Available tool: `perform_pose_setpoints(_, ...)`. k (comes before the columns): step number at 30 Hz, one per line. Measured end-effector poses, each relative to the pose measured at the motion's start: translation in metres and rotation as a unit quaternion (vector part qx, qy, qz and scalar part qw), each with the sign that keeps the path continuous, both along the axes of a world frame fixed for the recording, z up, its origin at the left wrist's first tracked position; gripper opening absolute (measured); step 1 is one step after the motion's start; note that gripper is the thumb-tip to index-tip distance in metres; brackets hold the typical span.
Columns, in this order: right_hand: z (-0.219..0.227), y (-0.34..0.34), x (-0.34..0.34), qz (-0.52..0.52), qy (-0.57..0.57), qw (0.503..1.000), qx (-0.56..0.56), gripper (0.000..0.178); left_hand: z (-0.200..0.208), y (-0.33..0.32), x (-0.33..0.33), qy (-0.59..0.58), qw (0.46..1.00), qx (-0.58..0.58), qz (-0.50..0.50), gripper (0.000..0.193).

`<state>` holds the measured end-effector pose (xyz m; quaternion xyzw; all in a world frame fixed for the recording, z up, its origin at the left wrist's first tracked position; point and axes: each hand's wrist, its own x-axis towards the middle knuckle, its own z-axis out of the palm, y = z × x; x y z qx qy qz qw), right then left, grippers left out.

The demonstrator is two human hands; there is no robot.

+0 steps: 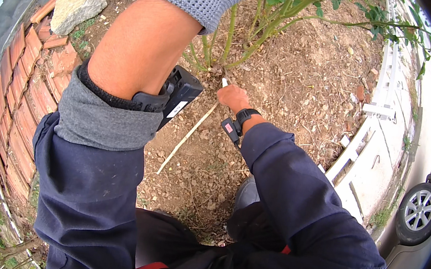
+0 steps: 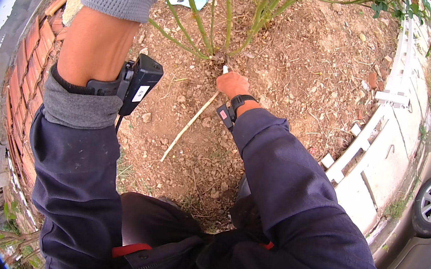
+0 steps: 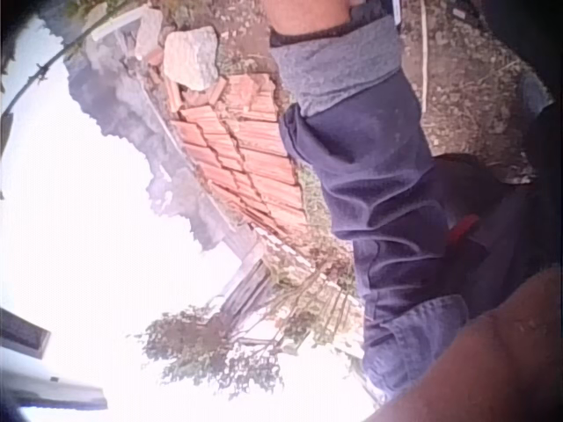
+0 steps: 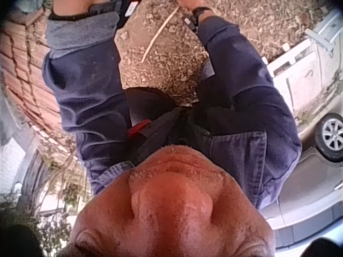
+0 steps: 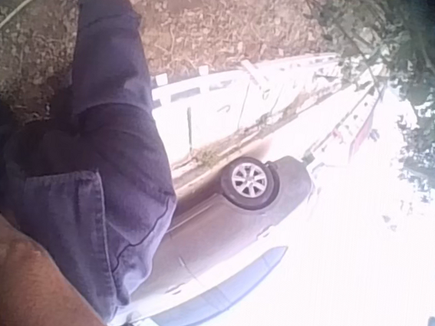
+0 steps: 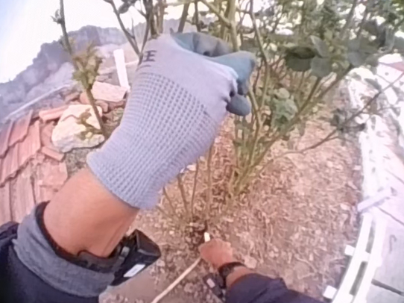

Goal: The person uses pruning shears to cut small branches from a tree and a bush in a garden. They hold branches with one hand and cut with the other, then drop the cut pieces to the ground.

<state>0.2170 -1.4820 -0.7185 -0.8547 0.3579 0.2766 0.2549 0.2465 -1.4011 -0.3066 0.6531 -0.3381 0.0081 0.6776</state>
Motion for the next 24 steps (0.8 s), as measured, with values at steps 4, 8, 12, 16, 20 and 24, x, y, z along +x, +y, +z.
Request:
perform_pose_setpoints(4, -0.001, -0.004, 0.004, 0.02, -0.008, 0.999, 0.025, 0.043, 0.002, -0.001, 0.0, -0.003, 1.0, 0.014, 0.002, 0.017)
perform_pose_setpoints(8, -0.021, -0.008, 0.014, 0.181, -0.027, 0.983, 0.003, 0.041, -0.001, -0.003, 0.002, 0.014, 0.999, -0.035, -0.024, 0.016)
perform_pose_setpoints(12, -0.033, -0.009, 0.023, 0.065, -0.022, 0.997, 0.033, 0.042, -0.012, -0.006, -0.004, -0.016, 0.998, -0.06, 0.003, 0.016)
perform_pose_setpoints(16, -0.031, -0.014, 0.013, -0.044, -0.066, 0.992, 0.095, 0.041, -0.004, -0.002, 0.0, 0.003, 0.999, -0.032, -0.039, 0.018)
perform_pose_setpoints(20, -0.036, -0.017, 0.016, -0.074, -0.053, 0.994, 0.068, 0.041, 0.003, -0.002, -0.002, 0.007, 0.998, 0.058, 0.021, 0.021)
perform_pose_setpoints(24, -0.048, -0.023, 0.032, 0.329, -0.014, 0.943, -0.05, 0.037, -0.007, 0.005, -0.004, -0.009, 0.999, -0.024, -0.025, 0.022)
